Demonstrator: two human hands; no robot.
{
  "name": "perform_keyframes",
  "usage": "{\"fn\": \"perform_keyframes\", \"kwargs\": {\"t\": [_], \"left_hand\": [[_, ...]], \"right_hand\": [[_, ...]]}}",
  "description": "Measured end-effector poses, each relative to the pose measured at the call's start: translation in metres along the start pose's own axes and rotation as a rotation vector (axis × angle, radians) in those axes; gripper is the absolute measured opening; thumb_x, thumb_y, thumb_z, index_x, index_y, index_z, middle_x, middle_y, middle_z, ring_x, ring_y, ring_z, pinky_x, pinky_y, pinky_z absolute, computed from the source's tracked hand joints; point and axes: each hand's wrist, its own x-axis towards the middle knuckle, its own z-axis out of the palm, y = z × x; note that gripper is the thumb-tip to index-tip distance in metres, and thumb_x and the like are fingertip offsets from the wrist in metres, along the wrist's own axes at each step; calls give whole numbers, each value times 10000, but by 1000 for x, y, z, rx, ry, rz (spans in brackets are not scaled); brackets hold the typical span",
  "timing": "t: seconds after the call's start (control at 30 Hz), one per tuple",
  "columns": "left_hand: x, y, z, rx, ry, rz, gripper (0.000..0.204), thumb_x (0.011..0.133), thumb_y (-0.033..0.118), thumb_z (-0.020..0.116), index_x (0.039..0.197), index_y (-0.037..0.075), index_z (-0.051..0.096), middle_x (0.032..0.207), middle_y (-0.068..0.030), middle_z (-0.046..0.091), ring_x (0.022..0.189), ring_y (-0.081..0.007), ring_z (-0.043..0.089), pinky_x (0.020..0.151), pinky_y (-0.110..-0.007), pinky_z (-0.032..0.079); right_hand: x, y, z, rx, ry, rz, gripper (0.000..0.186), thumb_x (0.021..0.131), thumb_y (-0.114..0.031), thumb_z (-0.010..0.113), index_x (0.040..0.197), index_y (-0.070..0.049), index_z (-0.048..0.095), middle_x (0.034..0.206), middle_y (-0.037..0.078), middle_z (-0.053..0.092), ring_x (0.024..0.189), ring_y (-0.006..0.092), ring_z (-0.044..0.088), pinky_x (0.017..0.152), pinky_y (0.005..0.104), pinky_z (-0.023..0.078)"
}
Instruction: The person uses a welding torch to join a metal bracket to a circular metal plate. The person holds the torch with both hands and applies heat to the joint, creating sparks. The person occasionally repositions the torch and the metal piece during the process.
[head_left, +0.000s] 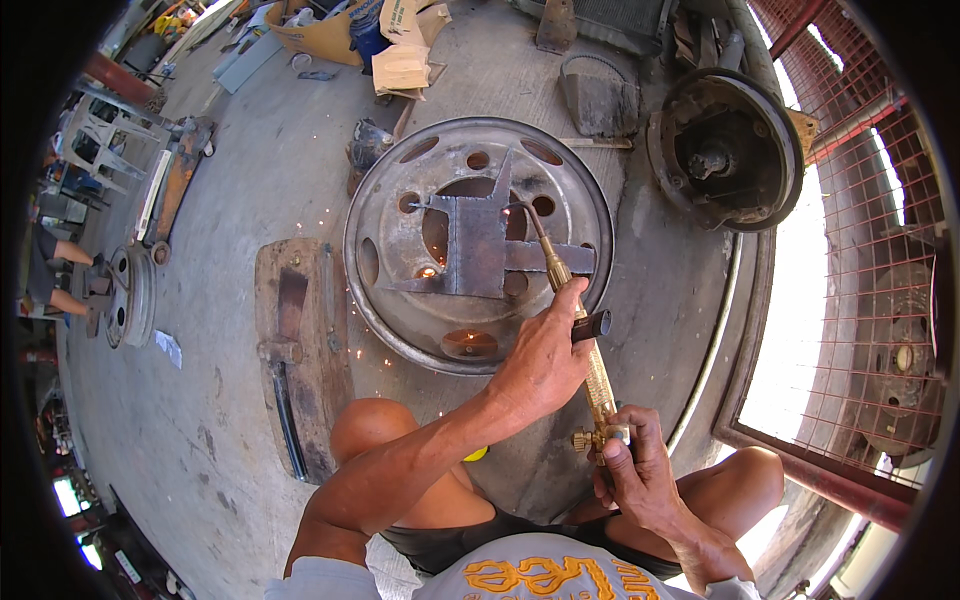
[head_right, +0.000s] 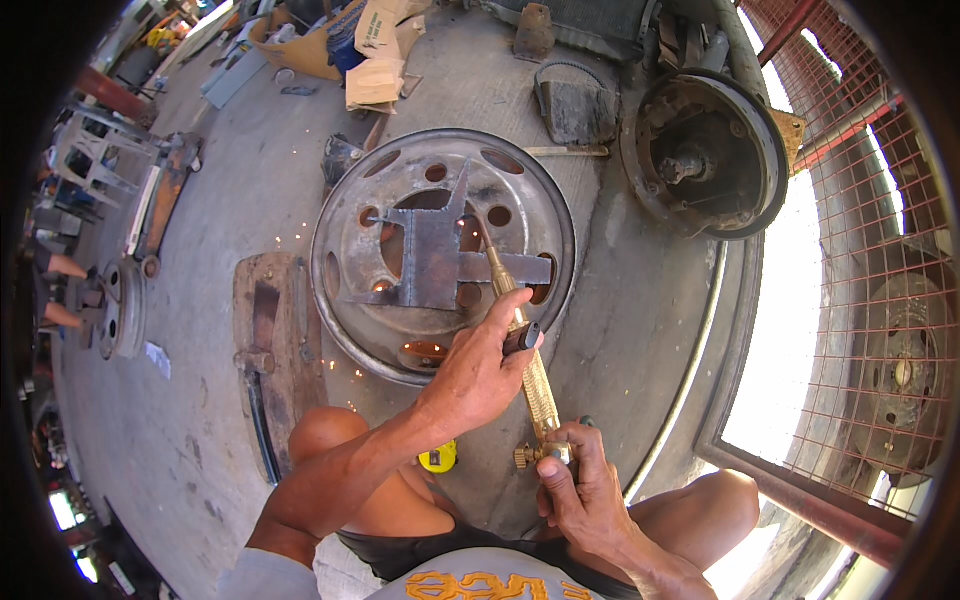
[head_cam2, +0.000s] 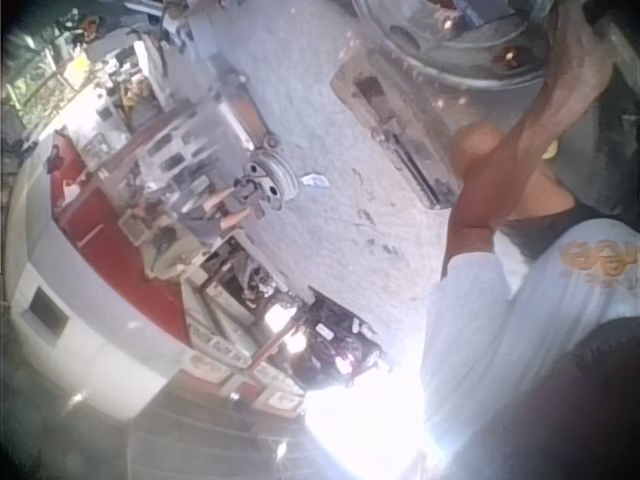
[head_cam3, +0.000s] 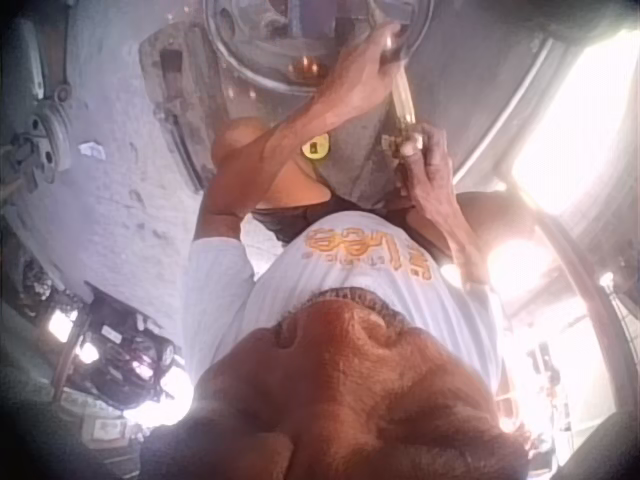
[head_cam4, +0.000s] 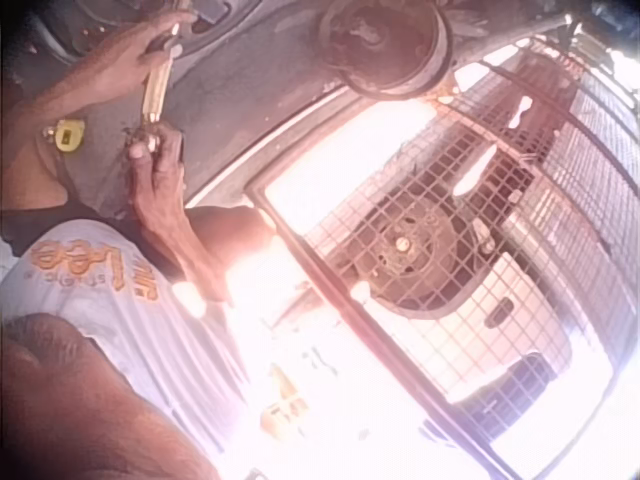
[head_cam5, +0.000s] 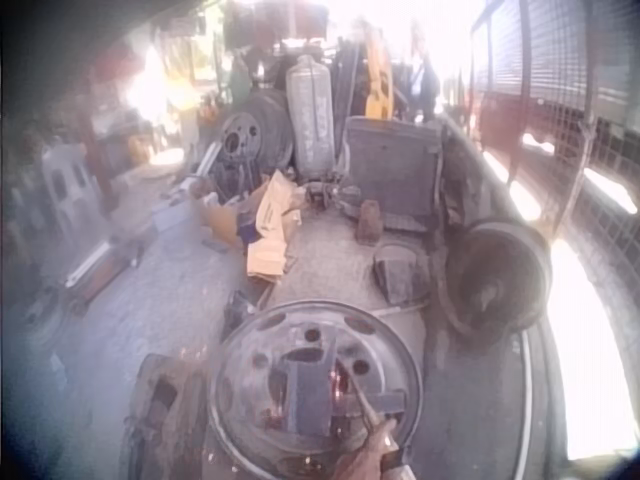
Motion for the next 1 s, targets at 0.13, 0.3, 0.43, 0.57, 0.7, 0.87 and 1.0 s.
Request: {"fn": "perform_keyframes", "kwargs": {"t": [0.13,0.3,0.43,0.57,0.7,0.87,1.0], "left_hand": [[0,0,1,-20,3,2,545,1038,110,684,1508,-35,450,869,-243,731,838,-385,763,792,-484,550],[0,1,1,-11,4,12,549,1030,104,686,1506,-35,450,880,-246,734,856,-404,763,802,-495,553],[1,0,0,-13,-3,10,550,1027,95,680,1505,-40,446,890,-243,739,862,-408,763,810,-498,557],[0,-1,1,-36,-9,-8,553,1027,87,674,1511,-43,441,891,-245,739,866,-407,764,814,-499,559],[0,-1,0,-27,0,7,562,1024,82,674,1517,-44,436,895,-248,741,878,-407,769,817,-498,562],[0,-1,0,-5,-15,-12,574,1014,72,678,1520,-43,433,906,-248,746,897,-406,773,824,-495,566],[0,-2,1,-21,-8,1,593,1002,55,680,1529,-43,426,916,-244,748,898,-408,772,827,-494,569]], "right_hand": [[1,2,1,-1,20,-21,400,1129,-383,572,1345,-191,295,1008,131,606,550,125,587,430,245,440],[1,3,3,31,46,-2,416,1121,-372,597,1321,-196,278,1004,133,597,539,129,584,419,248,432],[1,4,3,26,48,-7,423,1120,-374,600,1322,-202,270,1011,138,597,539,129,583,418,248,430],[2,6,1,81,26,-10,407,1131,-396,565,1323,-205,262,1031,148,603,548,130,586,421,248,434],[1,5,1,109,51,20,397,1143,-325,562,1316,-111,276,958,117,611,578,111,593,455,255,467],[1,1,1,70,46,-15,380,1144,-312,560,1303,-114,277,966,118,617,575,109,595,449,253,471],[1,1,2,83,45,-7,385,1142,-311,564,1306,-116,275,966,116,618,573,107,597,446,253,476]]}}
